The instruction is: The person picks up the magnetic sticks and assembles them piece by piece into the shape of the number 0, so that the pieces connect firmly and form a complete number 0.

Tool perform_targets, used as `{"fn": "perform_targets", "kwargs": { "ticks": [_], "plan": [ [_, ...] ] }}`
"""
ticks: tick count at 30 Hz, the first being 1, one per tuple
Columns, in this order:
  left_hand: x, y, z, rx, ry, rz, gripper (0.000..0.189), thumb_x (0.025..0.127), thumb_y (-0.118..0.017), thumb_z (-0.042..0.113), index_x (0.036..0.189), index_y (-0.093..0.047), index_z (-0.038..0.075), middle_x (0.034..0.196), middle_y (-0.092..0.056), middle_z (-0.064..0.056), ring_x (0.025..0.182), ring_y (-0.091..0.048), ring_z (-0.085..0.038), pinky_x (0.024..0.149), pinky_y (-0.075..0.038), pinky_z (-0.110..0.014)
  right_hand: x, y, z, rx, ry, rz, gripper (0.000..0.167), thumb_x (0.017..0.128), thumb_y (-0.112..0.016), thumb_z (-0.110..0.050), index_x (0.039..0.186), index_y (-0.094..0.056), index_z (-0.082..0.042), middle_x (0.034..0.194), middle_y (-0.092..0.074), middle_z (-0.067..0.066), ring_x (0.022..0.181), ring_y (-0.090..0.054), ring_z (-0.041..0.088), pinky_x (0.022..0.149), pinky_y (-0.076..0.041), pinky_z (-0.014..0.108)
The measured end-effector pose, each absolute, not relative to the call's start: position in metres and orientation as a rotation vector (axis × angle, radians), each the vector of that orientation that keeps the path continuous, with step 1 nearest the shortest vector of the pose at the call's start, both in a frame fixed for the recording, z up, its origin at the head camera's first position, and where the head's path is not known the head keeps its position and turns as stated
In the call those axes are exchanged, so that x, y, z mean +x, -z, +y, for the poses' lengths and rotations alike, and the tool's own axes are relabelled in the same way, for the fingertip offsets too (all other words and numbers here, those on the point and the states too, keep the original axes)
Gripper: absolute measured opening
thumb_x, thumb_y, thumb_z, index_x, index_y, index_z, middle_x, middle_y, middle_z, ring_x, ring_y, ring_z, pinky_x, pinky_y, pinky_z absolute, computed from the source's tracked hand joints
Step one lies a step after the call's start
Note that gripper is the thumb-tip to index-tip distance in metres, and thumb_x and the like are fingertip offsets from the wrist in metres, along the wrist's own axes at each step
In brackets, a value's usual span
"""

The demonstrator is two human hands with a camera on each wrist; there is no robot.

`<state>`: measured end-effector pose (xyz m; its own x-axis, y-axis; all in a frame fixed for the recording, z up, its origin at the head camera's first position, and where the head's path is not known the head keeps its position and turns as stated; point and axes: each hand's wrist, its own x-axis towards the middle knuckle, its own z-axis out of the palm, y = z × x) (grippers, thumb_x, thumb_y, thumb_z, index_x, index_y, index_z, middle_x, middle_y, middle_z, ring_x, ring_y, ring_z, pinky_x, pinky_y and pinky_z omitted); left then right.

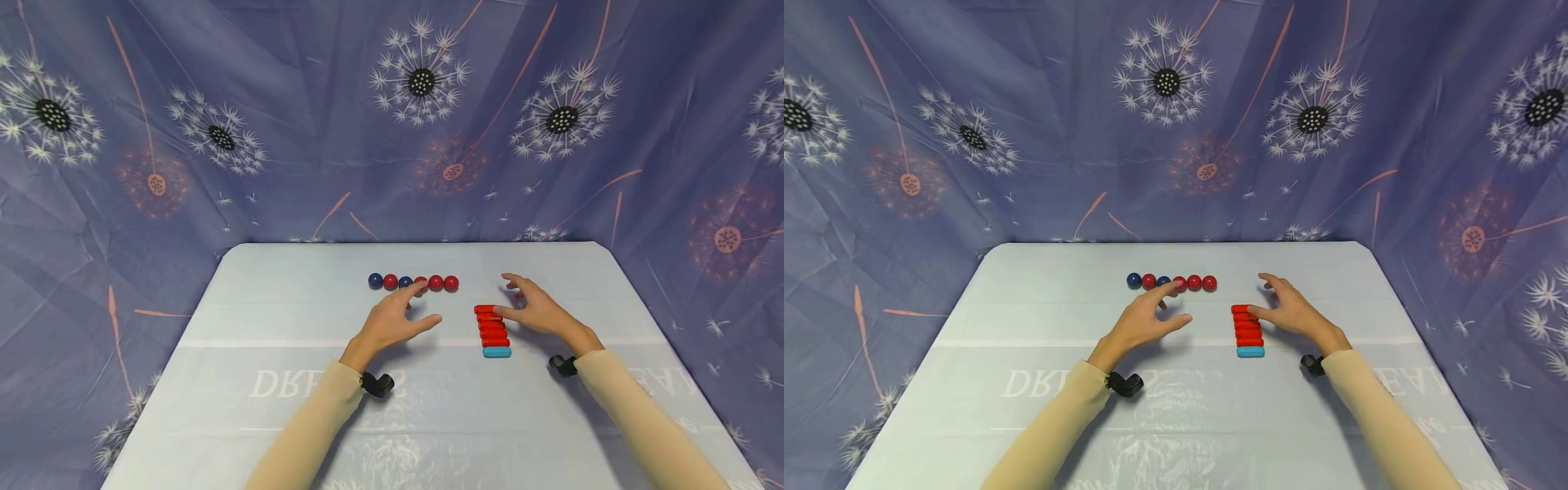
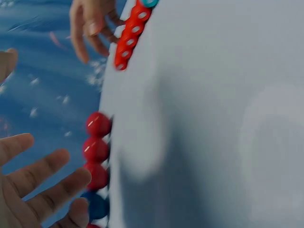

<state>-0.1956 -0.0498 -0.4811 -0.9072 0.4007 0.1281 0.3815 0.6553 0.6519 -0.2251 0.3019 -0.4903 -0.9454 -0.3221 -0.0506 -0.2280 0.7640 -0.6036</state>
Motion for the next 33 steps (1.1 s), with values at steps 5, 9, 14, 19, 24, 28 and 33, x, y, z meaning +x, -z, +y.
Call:
{"fn": "perform_targets", "kwargs": {
  "ticks": [5,9,14,19,24,28,33],
  "plan": [
    [-0.200,0.492,-0.026,0.761,-1.058,2.779,0.074,0.092,-0.061,0.065,0.153,-0.049,0.025,0.132,-0.068,-0.001,0.104,-0.065,-0.019,0.089,-0.054,-0.043,-0.224,0.494,0.301,-0.469,0.949,2.791,0.080,0.094,-0.073,-0.044,0.155,-0.039,-0.003,0.136,-0.057,0.023,0.118,-0.059,0.041,0.101,-0.048,0.061],
    [-0.206,0.499,-0.008,0.821,-1.056,2.725,0.068,0.095,-0.062,0.061,0.150,-0.053,0.022,0.128,-0.070,-0.001,0.110,-0.066,-0.016,0.091,-0.055,-0.041,-0.223,0.496,0.301,-0.479,0.945,2.776,0.073,0.095,-0.072,-0.042,0.150,-0.045,-0.003,0.132,-0.060,0.022,0.116,-0.060,0.039,0.101,-0.049,0.060],
    [-0.212,0.505,0.012,0.838,-1.100,2.682,0.059,0.099,-0.060,0.055,0.146,-0.057,0.019,0.124,-0.071,-0.001,0.112,-0.066,-0.015,0.094,-0.055,-0.038,-0.224,0.497,0.298,-0.487,0.954,2.767,0.062,0.096,-0.072,-0.040,0.142,-0.054,-0.004,0.127,-0.064,0.019,0.112,-0.062,0.036,0.100,-0.050,0.059],
    [-0.217,0.506,0.029,0.824,-1.068,2.706,0.048,0.101,-0.061,0.046,0.140,-0.062,0.017,0.118,-0.073,0.000,0.108,-0.067,-0.014,0.092,-0.055,-0.033,-0.227,0.498,0.296,-0.494,0.965,2.755,0.049,0.097,-0.071,-0.034,0.135,-0.060,-0.005,0.120,-0.067,0.014,0.107,-0.062,0.030,0.097,-0.052,0.053],
    [-0.223,0.509,0.041,0.782,-1.039,2.744,0.040,0.100,-0.065,0.037,0.135,-0.065,0.018,0.113,-0.074,0.002,0.102,-0.068,-0.011,0.087,-0.055,-0.028,-0.229,0.500,0.295,-0.501,0.985,2.744,0.039,0.097,-0.069,-0.026,0.130,-0.064,-0.006,0.111,-0.067,0.009,0.099,-0.060,0.024,0.089,-0.051,0.043],
    [-0.228,0.512,0.048,0.769,-1.022,2.775,0.035,0.100,-0.066,0.031,0.133,-0.068,0.019,0.111,-0.075,0.004,0.100,-0.068,-0.011,0.084,-0.055,-0.026,-0.231,0.501,0.295,-0.509,1.019,2.722,0.034,0.097,-0.068,-0.021,0.127,-0.066,-0.006,0.105,-0.066,0.006,0.094,-0.058,0.021,0.084,-0.049,0.035],
    [-0.230,0.515,0.056,0.755,-0.966,2.820,0.032,0.100,-0.065,0.030,0.131,-0.069,0.020,0.110,-0.075,0.006,0.096,-0.068,-0.008,0.075,-0.053,-0.023,-0.233,0.504,0.297,-0.505,1.017,2.707,0.028,0.099,-0.066,-0.021,0.123,-0.068,-0.007,0.103,-0.066,0.005,0.091,-0.058,0.019,0.081,-0.049,0.031]
  ]
}}
